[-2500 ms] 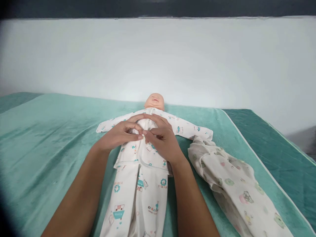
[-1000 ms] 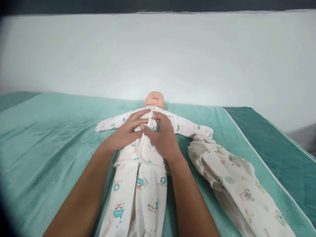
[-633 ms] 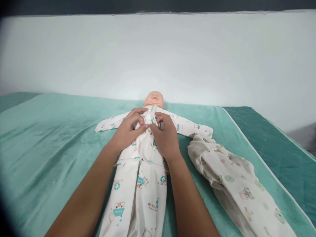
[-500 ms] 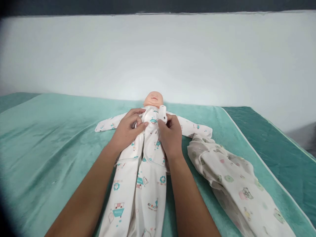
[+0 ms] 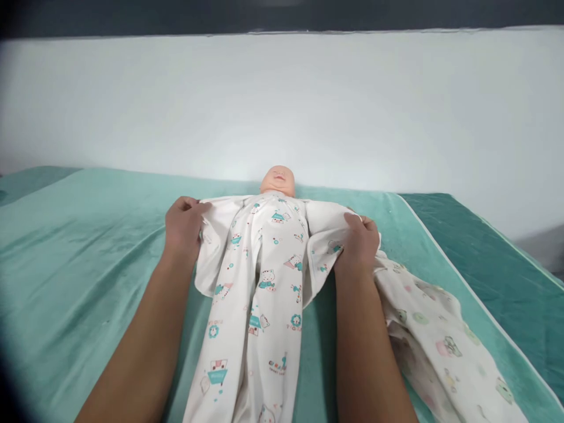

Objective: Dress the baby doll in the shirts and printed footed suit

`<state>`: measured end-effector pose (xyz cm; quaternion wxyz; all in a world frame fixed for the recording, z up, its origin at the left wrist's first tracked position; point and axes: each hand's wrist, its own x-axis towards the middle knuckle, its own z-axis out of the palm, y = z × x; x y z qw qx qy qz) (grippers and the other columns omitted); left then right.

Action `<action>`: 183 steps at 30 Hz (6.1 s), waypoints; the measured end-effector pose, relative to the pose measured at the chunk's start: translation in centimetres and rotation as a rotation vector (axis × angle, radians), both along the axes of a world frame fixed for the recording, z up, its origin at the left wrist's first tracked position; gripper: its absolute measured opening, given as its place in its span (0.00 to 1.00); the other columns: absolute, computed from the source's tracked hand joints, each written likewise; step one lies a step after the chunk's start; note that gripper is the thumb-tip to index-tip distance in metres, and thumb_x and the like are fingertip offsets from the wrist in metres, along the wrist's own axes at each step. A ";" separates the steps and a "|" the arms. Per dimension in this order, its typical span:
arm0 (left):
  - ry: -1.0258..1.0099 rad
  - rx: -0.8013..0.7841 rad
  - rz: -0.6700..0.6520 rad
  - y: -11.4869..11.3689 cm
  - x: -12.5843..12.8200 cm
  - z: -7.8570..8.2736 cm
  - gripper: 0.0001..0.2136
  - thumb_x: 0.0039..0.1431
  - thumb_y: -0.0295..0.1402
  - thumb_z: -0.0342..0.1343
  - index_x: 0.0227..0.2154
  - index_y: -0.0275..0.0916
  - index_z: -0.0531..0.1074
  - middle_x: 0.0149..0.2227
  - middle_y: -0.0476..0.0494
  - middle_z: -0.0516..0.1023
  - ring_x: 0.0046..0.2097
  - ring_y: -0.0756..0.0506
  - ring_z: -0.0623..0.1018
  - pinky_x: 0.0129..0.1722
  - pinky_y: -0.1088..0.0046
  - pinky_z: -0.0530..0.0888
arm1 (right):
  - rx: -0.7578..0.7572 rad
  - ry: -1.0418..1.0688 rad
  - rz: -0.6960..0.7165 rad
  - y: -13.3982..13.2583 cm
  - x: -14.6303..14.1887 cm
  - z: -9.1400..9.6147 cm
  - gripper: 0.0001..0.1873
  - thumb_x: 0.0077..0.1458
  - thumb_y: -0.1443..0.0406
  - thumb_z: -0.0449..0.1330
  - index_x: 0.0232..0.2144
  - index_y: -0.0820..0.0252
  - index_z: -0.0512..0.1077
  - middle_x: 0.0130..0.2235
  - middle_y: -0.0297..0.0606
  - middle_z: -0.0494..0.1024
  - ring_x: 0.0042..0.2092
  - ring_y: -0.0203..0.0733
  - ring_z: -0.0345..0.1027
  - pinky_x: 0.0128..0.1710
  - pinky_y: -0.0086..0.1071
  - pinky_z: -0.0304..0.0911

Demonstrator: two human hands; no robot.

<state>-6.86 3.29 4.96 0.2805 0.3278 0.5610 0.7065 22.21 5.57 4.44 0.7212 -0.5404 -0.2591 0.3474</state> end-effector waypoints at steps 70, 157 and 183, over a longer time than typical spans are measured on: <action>1.391 -0.421 -0.077 2.0 -0.8 -3.6 0.23 0.62 0.35 0.50 0.61 0.49 0.66 0.59 0.38 0.72 0.61 0.34 0.68 0.63 0.49 0.59 | -0.216 -1.537 0.178 1.7 3.8 -4.0 0.32 0.53 0.69 0.51 0.61 0.62 0.65 0.60 0.55 0.70 0.61 0.62 0.59 0.60 0.60 0.52; 1.415 -0.433 -0.081 1.4 -2.6 -2.2 0.20 0.64 0.24 0.43 0.56 0.44 0.67 0.52 0.40 0.76 0.54 0.38 0.74 0.56 0.56 0.66 | -0.048 -2.091 1.003 3.8 -17.3 7.3 0.17 0.66 0.58 0.53 0.52 0.54 0.72 0.50 0.46 0.76 0.49 0.53 0.71 0.40 0.38 0.61; 1.277 -0.373 -0.105 0.2 -2.0 -2.1 0.34 0.55 0.19 0.43 0.68 0.35 0.53 0.69 0.37 0.60 0.73 0.39 0.51 0.72 0.48 0.47 | 0.047 -1.128 0.181 1.6 0.1 -1.8 0.29 0.45 0.70 0.52 0.51 0.60 0.74 0.51 0.45 0.78 0.50 0.49 0.73 0.53 0.44 0.65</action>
